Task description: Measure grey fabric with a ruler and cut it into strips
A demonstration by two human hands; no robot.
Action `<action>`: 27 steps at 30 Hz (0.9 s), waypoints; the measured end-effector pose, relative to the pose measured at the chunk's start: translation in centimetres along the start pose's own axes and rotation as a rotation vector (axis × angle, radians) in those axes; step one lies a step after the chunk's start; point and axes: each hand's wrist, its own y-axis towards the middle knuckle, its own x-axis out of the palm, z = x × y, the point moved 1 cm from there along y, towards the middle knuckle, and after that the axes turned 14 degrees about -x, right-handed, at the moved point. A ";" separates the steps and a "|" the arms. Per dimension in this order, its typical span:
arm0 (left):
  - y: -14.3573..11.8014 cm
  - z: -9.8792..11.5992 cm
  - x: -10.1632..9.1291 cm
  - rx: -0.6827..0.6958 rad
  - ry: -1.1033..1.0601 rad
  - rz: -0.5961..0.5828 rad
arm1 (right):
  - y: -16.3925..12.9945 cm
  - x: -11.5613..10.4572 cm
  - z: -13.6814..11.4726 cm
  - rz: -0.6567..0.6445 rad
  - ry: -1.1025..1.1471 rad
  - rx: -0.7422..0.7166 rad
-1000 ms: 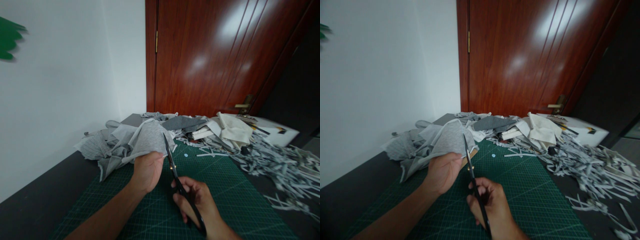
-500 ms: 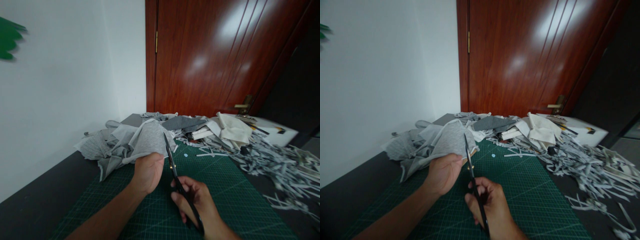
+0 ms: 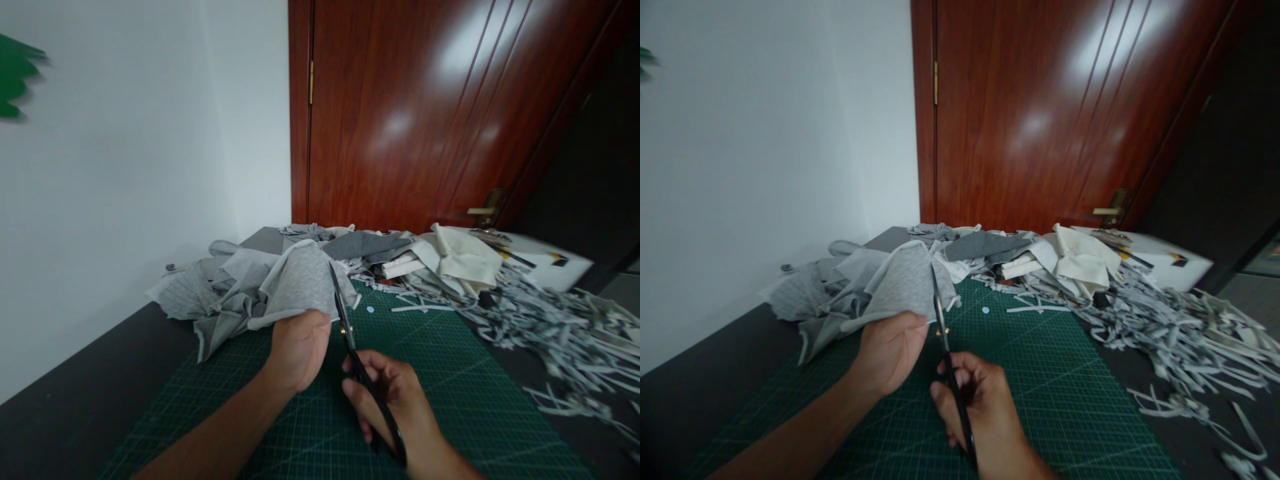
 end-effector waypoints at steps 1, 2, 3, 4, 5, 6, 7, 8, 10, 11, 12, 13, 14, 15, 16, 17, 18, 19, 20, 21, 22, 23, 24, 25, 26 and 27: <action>0.0 0.0 0.1 -0.007 0.004 0.007 | 0.0 0.0 0.0 0.003 0.004 0.000; -0.1 0.0 0.2 -0.015 0.008 0.016 | 0.0 0.0 0.1 0.004 0.011 -0.001; -0.2 0.0 0.3 -0.023 0.011 0.026 | 0.0 0.0 0.1 0.005 0.017 -0.004; -0.2 0.0 0.3 -0.029 0.011 0.036 | -0.1 0.0 0.2 0.005 0.022 -0.006; -0.3 0.0 0.4 -0.034 0.010 0.047 | -0.1 0.0 0.2 0.007 0.027 -0.010; -0.3 -0.1 0.5 -0.042 0.008 0.058 | -0.1 0.0 0.3 0.012 0.034 -0.014; -0.4 -0.1 0.5 -0.048 0.009 0.067 | -0.1 -0.1 0.3 0.018 0.041 -0.018; -0.4 -0.1 0.5 -0.051 0.011 0.074 | 0.0 -0.1 0.3 0.023 0.049 -0.023; -0.4 -0.2 0.4 -0.048 0.020 0.083 | 0.0 -0.2 0.4 0.026 0.060 -0.032; -0.4 -0.3 0.3 -0.043 0.023 0.087 | 0.0 -0.2 0.4 0.024 0.059 -0.035; -0.4 -0.3 0.3 -0.037 0.023 0.092 | 0.0 -0.2 0.4 0.022 0.056 -0.035; -0.3 -0.3 0.2 -0.034 0.023 0.098 | 0.0 -0.2 0.5 0.021 0.053 -0.032; -0.3 -0.3 0.1 -0.035 0.022 0.102 | 0.0 -0.2 0.5 0.023 0.049 -0.028; -0.3 -0.3 0.1 -0.038 0.021 0.105 | 0.1 -0.2 0.5 0.027 0.046 -0.022; -0.3 -0.4 0.1 -0.042 0.019 0.103 | 0.1 -0.1 0.5 0.031 0.044 -0.016; -0.3 -0.4 0.1 -0.046 0.017 0.098 | 0.1 -0.1 0.5 0.034 0.043 -0.011; -0.3 -0.4 0.2 -0.047 0.016 0.090 | 0.1 0.0 0.5 0.036 0.042 -0.007; -0.4 -0.4 0.2 -0.047 0.016 0.080 | 0.1 0.0 0.4 0.037 0.042 -0.006; -0.4 -0.4 0.2 -0.045 0.017 0.072 | 0.1 0.0 0.4 0.037 0.042 -0.007; -0.4 -0.3 0.3 -0.044 0.019 0.064 | 0.1 0.0 0.3 0.034 0.040 -0.010; -0.5 -0.3 0.4 -0.045 0.023 0.058 | 0.1 0.0 0.3 0.032 0.039 -0.012; -0.5 -0.3 0.4 -0.046 0.024 0.051 | 0.0 0.0 0.3 0.030 0.037 -0.015; -0.4 -0.3 0.5 -0.051 0.020 0.042 | 0.0 0.0 0.3 0.029 0.035 -0.017; -0.4 -0.2 0.5 -0.058 0.011 0.033 | 0.0 0.0 0.3 0.030 0.034 -0.017; -0.3 -0.2 0.5 -0.066 -0.002 0.024 | 0.0 0.0 0.4 0.033 0.034 -0.014; -0.3 -0.2 0.5 -0.075 -0.018 0.016 | 0.0 0.1 0.4 0.038 0.034 -0.010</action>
